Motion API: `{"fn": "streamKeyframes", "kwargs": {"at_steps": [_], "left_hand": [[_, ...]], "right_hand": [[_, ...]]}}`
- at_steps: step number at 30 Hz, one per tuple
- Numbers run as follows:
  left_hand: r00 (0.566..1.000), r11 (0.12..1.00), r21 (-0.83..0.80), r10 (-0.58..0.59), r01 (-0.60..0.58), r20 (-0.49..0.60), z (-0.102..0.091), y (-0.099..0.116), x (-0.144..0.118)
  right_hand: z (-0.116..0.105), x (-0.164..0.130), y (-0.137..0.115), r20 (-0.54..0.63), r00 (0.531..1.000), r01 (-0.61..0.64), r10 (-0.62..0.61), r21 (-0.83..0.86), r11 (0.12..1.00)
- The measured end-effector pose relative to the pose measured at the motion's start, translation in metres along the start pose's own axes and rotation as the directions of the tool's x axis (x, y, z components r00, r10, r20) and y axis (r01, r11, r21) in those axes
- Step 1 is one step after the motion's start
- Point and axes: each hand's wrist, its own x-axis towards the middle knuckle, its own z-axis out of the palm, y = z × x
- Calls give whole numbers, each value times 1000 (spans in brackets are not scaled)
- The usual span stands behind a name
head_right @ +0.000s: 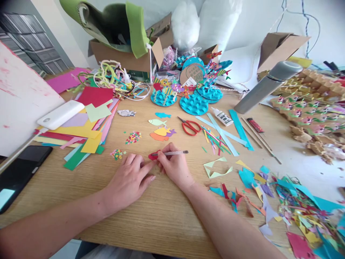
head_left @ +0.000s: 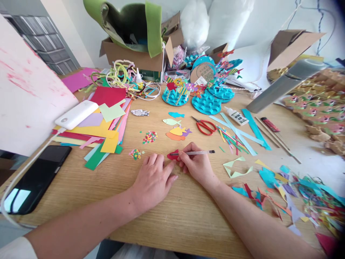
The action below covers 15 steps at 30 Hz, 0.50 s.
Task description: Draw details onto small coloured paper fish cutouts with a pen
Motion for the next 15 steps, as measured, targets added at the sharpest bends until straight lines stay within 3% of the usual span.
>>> {"fn": "streamKeyframes", "kwargs": {"at_steps": [15], "left_hand": [[1000,1000,0,2,-2,-9,0,0,-1]], "right_hand": [[0,0,-1,0,1000,2,-2,-12,1000]]}}
